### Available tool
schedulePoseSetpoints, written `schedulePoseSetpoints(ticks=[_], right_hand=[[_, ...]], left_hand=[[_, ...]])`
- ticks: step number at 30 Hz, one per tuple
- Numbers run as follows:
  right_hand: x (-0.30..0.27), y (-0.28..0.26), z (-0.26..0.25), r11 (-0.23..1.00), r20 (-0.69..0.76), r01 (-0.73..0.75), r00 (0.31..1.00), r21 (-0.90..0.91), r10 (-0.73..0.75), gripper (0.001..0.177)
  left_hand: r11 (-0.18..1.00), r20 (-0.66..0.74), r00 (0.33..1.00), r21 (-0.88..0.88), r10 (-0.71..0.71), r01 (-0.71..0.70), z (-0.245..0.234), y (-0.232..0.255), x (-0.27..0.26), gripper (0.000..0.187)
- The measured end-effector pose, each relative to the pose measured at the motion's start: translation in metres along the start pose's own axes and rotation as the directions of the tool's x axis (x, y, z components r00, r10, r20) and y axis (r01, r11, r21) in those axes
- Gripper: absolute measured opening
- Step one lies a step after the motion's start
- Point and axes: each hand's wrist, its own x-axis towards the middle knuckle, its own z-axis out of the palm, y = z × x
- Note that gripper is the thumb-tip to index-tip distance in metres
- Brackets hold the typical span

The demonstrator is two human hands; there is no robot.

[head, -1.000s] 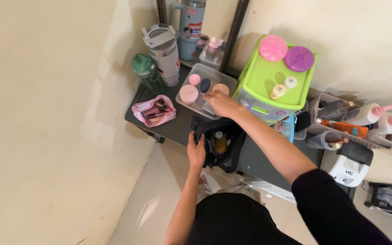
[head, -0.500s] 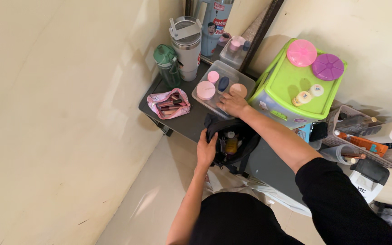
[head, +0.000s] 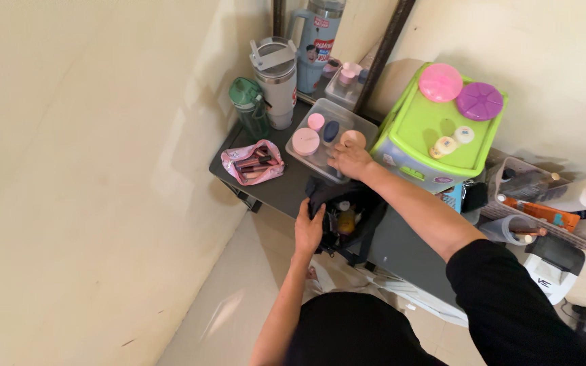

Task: The person picks up a small black bag from the floor and packs personal care items into it at a vanity desk, placing a cosmetic tube, sunscreen, bottles, a comb, and sunglasses into the bag one at a time. They then pick up a phone from a nearby table and continue arranging items in the bag.

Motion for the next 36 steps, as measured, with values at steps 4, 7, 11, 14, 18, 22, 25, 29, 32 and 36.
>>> schedulePoseSetpoints(ticks=[4, 7, 11, 14, 18, 22, 25, 29, 32, 36], right_hand=[[-0.012, 0.003, -0.042, 0.979, -0.103, -0.088, 0.989, 0.185, 0.108, 0.034], [-0.023, 0.000, -0.090, 0.803, -0.205, -0.169, 0.918, 0.572, 0.339, 0.045], [-0.036, -0.014, -0.146, 0.358, -0.156, -0.154, 0.696, 0.921, 0.700, 0.041], [-0.046, -0.025, -0.179, -0.160, 0.020, 0.149, 0.668, 0.976, 0.744, 0.037], [-0.075, -0.037, -0.222, -0.421, 0.111, 0.290, 0.697, 0.860, 0.708, 0.039], [-0.104, -0.042, -0.259, -0.528, 0.101, 0.359, 0.749, 0.770, 0.655, 0.045], [-0.124, -0.044, -0.280, -0.573, 0.084, 0.393, 0.770, 0.719, 0.632, 0.052], [-0.145, -0.050, -0.295, -0.593, 0.038, 0.432, 0.786, 0.680, 0.617, 0.061], [-0.153, -0.053, -0.300, -0.598, 0.039, 0.445, 0.781, 0.666, 0.624, 0.060], [-0.158, -0.054, -0.299, -0.611, 0.016, 0.472, 0.783, 0.635, 0.622, 0.059]], left_hand=[[0.999, -0.012, 1.000, 0.023, 0.027, -0.027, 0.000, 0.000, 0.000, 0.054], [0.999, -0.011, 1.000, 0.054, -0.001, 0.001, -0.001, 0.003, -0.001, 0.054], [0.996, -0.014, 0.999, 0.075, 0.042, -0.041, -0.002, 0.007, -0.004, 0.052], [0.998, -0.005, 0.999, 0.043, 0.050, -0.050, -0.001, 0.009, -0.005, 0.050], [0.998, -0.002, 0.999, 0.037, 0.055, -0.054, -0.001, 0.011, -0.008, 0.045], [0.997, -0.022, 0.998, 0.059, 0.053, -0.052, 0.001, 0.011, -0.008, 0.045], [0.996, -0.023, 0.997, 0.045, 0.078, -0.077, 0.001, 0.011, -0.007, 0.043], [0.996, -0.023, 0.996, 0.043, 0.082, -0.081, 0.001, 0.009, -0.004, 0.044], [0.996, -0.021, 0.997, 0.042, 0.079, -0.078, 0.001, 0.009, -0.003, 0.045], [0.994, -0.025, 0.995, 0.050, 0.096, -0.094, 0.001, 0.010, -0.003, 0.045]])
